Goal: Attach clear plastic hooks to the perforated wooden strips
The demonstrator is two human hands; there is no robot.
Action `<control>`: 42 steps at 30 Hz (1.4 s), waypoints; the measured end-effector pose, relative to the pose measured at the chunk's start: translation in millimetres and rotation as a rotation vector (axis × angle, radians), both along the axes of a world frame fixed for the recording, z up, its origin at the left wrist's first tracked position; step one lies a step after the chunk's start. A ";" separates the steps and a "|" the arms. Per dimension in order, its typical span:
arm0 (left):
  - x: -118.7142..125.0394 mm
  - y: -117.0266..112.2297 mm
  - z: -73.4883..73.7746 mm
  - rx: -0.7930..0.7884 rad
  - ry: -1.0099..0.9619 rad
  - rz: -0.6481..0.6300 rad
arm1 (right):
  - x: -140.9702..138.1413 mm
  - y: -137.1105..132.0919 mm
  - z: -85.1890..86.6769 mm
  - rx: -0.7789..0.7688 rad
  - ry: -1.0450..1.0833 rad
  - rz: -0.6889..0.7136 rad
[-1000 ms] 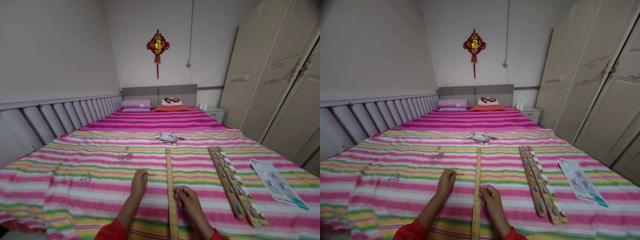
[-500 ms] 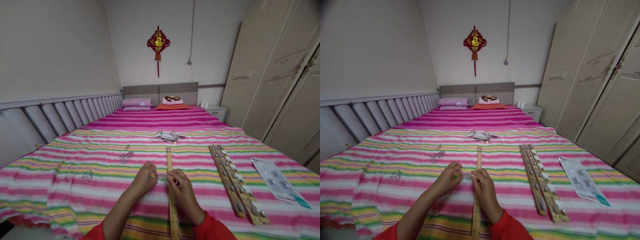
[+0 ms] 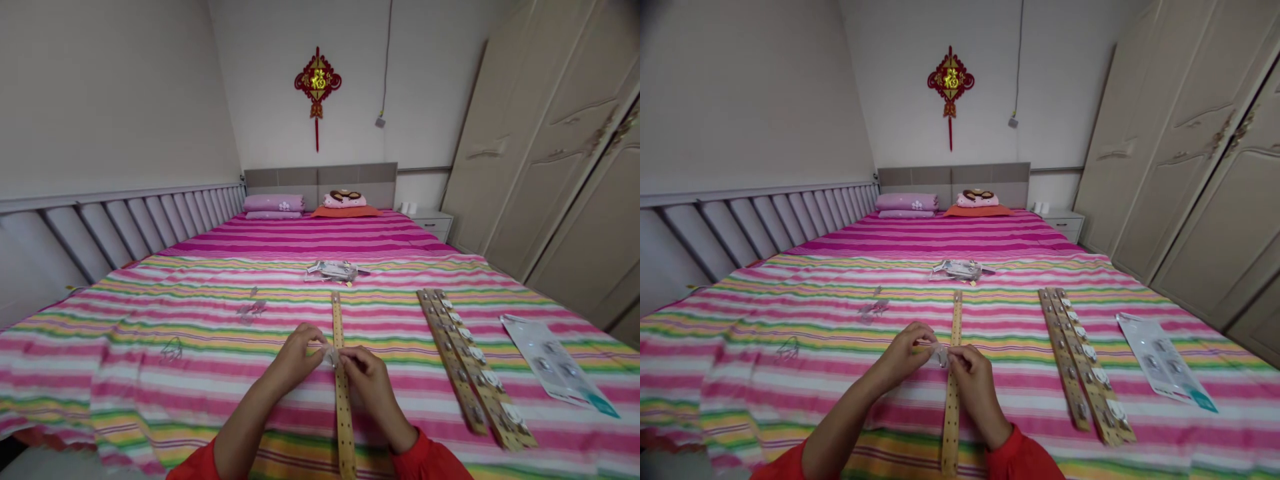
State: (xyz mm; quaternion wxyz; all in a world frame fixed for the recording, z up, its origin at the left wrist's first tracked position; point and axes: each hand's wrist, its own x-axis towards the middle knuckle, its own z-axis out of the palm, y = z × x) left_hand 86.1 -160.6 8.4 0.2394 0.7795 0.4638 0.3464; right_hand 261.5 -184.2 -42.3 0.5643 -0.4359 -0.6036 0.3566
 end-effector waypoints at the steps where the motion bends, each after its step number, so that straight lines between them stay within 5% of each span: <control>1: 1.5 0.3 -1.5 -0.017 -0.049 0.027 | 1.2 2.1 -2.8 -0.048 0.048 0.000; 5: 8.1 -3.6 -5.5 -0.001 -0.170 0.103 | 7.3 3.5 -2.5 0.008 -0.041 -0.037; 9: 15.5 -9.7 -10.2 0.058 -0.101 0.032 | 10.1 -3.9 12.4 0.244 -0.348 -0.034; 14: 20.5 -13.6 -16.2 0.063 -0.043 0.020 | 9.1 -7.6 24.4 0.283 -0.464 0.030; 19: 19.4 -15.6 -15.9 -0.053 -0.118 0.014 | 12.6 -0.6 25.5 0.209 -0.305 0.032; 23: 19.0 -12.9 -16.6 -0.292 -0.421 0.065 | 17.8 5.7 20.7 0.068 -0.033 -0.098; 28: 23.9 -3.3 -25.1 -0.501 -0.695 0.211 | 15.8 9.4 6.2 -0.117 0.197 -0.046; 35: 43.9 14.1 -48.5 -0.565 -0.817 0.287 | 6.7 24.4 -11.2 -0.237 0.352 -0.048; 42: 55.9 49.3 -62.6 -0.459 -0.856 0.398 | 5.8 60.6 -28.1 -0.219 0.313 -0.085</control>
